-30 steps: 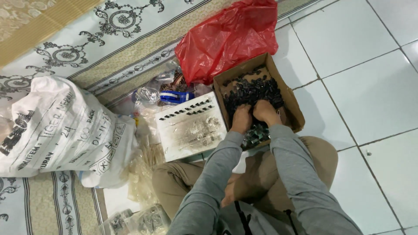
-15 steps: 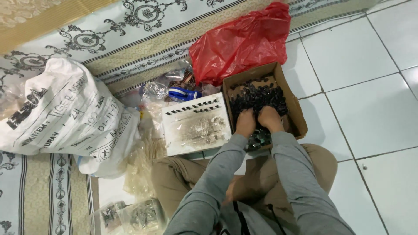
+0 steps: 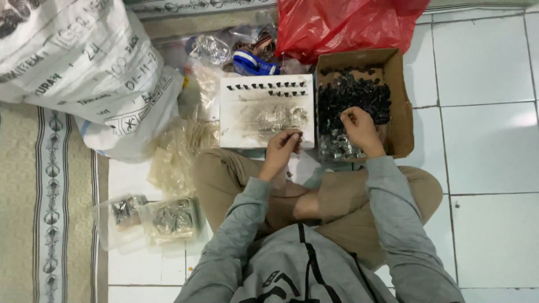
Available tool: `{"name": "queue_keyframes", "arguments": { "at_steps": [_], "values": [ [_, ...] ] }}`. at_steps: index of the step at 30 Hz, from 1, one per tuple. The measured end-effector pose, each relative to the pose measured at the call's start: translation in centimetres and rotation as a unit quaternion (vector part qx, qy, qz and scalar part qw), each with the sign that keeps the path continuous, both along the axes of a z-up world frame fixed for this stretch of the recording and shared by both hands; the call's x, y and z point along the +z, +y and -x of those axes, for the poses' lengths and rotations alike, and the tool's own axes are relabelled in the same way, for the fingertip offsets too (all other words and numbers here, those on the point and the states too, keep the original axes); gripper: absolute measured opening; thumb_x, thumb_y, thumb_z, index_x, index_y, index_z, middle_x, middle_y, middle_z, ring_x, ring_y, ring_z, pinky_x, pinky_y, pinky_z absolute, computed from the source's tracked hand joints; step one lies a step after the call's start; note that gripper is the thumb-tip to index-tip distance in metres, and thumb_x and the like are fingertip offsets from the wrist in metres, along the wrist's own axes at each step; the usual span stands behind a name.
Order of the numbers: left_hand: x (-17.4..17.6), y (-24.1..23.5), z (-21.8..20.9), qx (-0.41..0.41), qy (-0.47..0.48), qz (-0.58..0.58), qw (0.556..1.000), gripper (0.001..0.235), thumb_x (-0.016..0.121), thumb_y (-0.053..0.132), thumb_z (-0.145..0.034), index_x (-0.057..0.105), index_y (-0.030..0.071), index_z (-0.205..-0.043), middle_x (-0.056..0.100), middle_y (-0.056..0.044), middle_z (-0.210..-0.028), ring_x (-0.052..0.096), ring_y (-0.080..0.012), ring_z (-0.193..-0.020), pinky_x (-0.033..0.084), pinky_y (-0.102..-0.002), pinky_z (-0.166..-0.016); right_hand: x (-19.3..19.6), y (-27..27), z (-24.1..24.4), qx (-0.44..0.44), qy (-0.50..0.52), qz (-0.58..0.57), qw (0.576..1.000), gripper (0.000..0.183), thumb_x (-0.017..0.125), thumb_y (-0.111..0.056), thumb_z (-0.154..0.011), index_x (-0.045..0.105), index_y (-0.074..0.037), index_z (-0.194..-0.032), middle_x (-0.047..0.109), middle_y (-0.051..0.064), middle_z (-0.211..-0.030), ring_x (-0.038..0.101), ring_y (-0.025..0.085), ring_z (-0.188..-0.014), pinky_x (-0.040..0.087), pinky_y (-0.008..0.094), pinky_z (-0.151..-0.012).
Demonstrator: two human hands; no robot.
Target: Sorting and placing small black components into a white template tray
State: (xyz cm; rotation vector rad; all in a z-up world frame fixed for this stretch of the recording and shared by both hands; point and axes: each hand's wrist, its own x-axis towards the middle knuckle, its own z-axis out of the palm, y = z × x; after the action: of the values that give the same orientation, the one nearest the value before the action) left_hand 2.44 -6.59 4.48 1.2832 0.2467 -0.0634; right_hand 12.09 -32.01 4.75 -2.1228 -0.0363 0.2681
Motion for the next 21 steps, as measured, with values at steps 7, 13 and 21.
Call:
{"name": "queue_keyframes", "arguments": {
  "at_steps": [7,13,21],
  "values": [
    [1.6,4.5,4.2,0.063,0.039,0.141,0.987,0.023,0.068,0.003,-0.098,0.07,-0.01,-0.117,0.071,-0.021,-0.092,0.074,-0.0222,-0.08,0.067,-0.033,-0.067,0.8,8.7,8.0,0.029,0.015,-0.15,0.988,0.011,0.057,-0.003,-0.105,0.066,0.002,-0.11,0.065,0.011,-0.086,0.06,0.017,-0.08,0.053,0.036,-0.07],
    [-1.6,5.9,4.9,0.062,0.006,0.207,0.976,0.026,0.069,0.004,-0.098,0.067,-0.011,-0.12,0.07,-0.023,-0.099,0.073,-0.0231,-0.079,0.068,-0.034,-0.07,1.8,13.6,11.3,0.049,-0.009,-0.239,0.97,0.007,0.058,-0.002,-0.104,0.065,0.001,-0.106,0.057,0.006,-0.078,0.06,0.012,-0.075,0.051,0.027,-0.068],
    [-3.0,7.3,5.7,0.045,-0.029,0.176,0.983,0.022,0.07,0.006,-0.099,0.07,-0.008,-0.116,0.07,-0.018,-0.088,0.07,-0.0204,-0.073,0.066,-0.033,-0.063,4.7,15.9,10.9,0.096,-0.03,-0.174,0.98,0.005,0.061,-0.005,-0.104,0.065,-0.002,-0.104,0.06,0.006,-0.075,0.058,0.011,-0.073,0.046,0.026,-0.065]
  ]
}}
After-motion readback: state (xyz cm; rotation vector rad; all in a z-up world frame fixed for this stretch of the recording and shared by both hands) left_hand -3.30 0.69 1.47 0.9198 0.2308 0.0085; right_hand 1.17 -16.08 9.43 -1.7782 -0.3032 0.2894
